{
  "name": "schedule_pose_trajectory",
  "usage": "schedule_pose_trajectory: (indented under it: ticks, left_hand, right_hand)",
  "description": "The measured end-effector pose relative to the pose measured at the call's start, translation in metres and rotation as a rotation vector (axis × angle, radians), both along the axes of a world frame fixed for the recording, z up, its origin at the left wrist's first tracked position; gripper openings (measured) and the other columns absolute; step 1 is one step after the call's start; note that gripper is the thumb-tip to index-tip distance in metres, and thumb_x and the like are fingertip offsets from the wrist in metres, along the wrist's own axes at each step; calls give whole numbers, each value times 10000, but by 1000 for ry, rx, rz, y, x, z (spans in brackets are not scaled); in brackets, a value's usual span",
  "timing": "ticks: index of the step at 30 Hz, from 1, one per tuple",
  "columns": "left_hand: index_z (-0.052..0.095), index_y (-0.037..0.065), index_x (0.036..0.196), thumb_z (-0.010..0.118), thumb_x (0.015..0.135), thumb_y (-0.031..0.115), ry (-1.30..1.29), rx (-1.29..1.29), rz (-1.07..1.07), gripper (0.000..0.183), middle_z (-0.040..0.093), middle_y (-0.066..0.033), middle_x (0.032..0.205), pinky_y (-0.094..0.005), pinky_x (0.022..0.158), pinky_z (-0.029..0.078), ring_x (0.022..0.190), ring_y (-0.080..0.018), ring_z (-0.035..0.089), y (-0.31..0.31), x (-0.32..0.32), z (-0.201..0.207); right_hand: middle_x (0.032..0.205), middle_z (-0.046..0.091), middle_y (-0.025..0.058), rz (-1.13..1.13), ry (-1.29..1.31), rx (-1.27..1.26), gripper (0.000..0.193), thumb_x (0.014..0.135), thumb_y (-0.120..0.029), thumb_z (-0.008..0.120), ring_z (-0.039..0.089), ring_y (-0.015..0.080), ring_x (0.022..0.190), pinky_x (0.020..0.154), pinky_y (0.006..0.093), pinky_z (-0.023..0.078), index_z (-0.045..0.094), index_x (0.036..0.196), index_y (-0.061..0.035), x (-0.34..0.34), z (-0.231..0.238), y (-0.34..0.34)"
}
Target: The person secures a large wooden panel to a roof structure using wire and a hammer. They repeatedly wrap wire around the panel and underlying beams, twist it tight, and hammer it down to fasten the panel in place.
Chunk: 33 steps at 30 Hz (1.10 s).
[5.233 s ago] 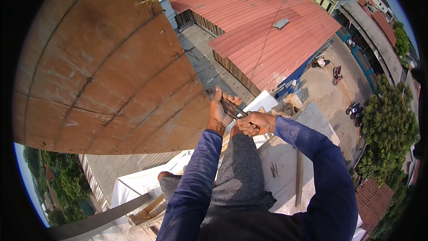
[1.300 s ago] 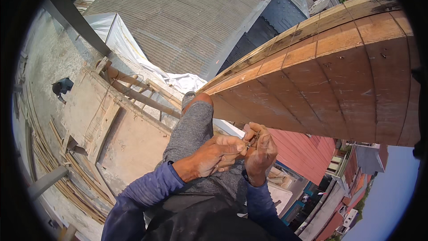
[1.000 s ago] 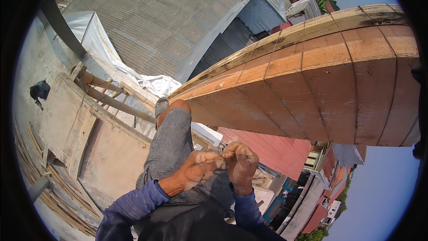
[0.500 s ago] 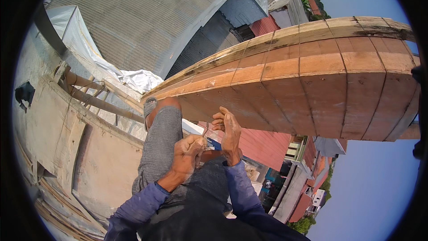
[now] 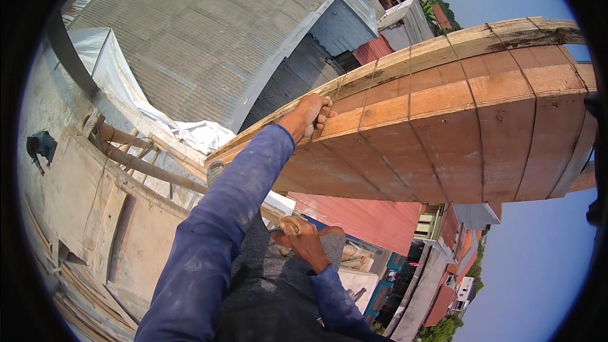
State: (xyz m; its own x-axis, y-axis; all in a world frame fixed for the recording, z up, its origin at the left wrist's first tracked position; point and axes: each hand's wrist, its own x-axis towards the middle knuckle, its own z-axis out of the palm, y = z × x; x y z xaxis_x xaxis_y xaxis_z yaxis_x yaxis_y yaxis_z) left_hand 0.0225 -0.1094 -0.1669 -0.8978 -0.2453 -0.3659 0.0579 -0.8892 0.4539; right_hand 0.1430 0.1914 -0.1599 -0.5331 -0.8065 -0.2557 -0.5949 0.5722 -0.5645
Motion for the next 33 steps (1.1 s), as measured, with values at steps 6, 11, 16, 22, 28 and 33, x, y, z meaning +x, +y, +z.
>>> schedule_pose_trajectory:
  ticks: [6, 11, 16, 22, 28, 33]
  left_hand:
    - [513, 7, 1051, 453, 1016, 140, 157, 129, 68, 150, 673, -182, 966, -225, 403, 344, 476, -59, 370, 7, 7, -6]
    - [538, 17, 1085, 418, 1050, 165, -143, 18, 200, 193, 681, -148, 1032, -225, 443, 407, 535, -77, 482, 19, 33, 5]
    - [550, 25, 1074, 385, 1093, 164, 192, 224, 314, 216, 674, -157, 1104, -292, 728, 573, 808, -142, 639, 57, 105, 24]
    - [655, -18, 1191, 577, 1038, 276, 0, -496, 289, 340, 666, -103, 1076, -297, 851, 512, 972, -163, 620, 90, 184, 41]
    - [728, 24, 1082, 683, 966, 345, -131, -956, 53, 344, 681, -73, 1062, -339, 876, 489, 965, -166, 614, 61, 278, -4]
    - [549, 66, 1338, 711, 848, 198, -1197, -1998, 173, 532, 612, -183, 1284, -541, 1077, 337, 1266, -327, 519, -38, 373, -88]
  right_hand:
    - [1042, 706, 214, -24, 7, 14, 301, 932, -248, 676, 681, 396, 917, 826, 467, 527, 692, 1091, 7, -9, -3, 18]
    - [1049, 698, 207, -81, 72, -175, 316, 942, -253, 674, 683, 384, 926, 846, 451, 531, 682, 1101, 20, -10, 10, -6]
    - [1188, 653, 203, -380, -121, -514, 445, 1036, -301, 576, 594, 284, 1182, 1019, 391, 465, 589, 1272, 75, -18, 39, -53]
    - [926, 673, 104, -200, -355, -326, 432, 1028, -282, 606, 585, 159, 758, 699, 308, 487, 619, 1253, 87, -7, 56, -91]
    - [824, 679, 136, 42, -216, -344, 311, 995, -238, 656, 616, 204, 688, 642, 344, 483, 700, 1110, 48, 1, 71, -70]
    - [805, 686, 142, -112, -171, -440, 265, 990, -208, 664, 636, 202, 700, 661, 333, 493, 683, 958, 55, 2, 59, -51]
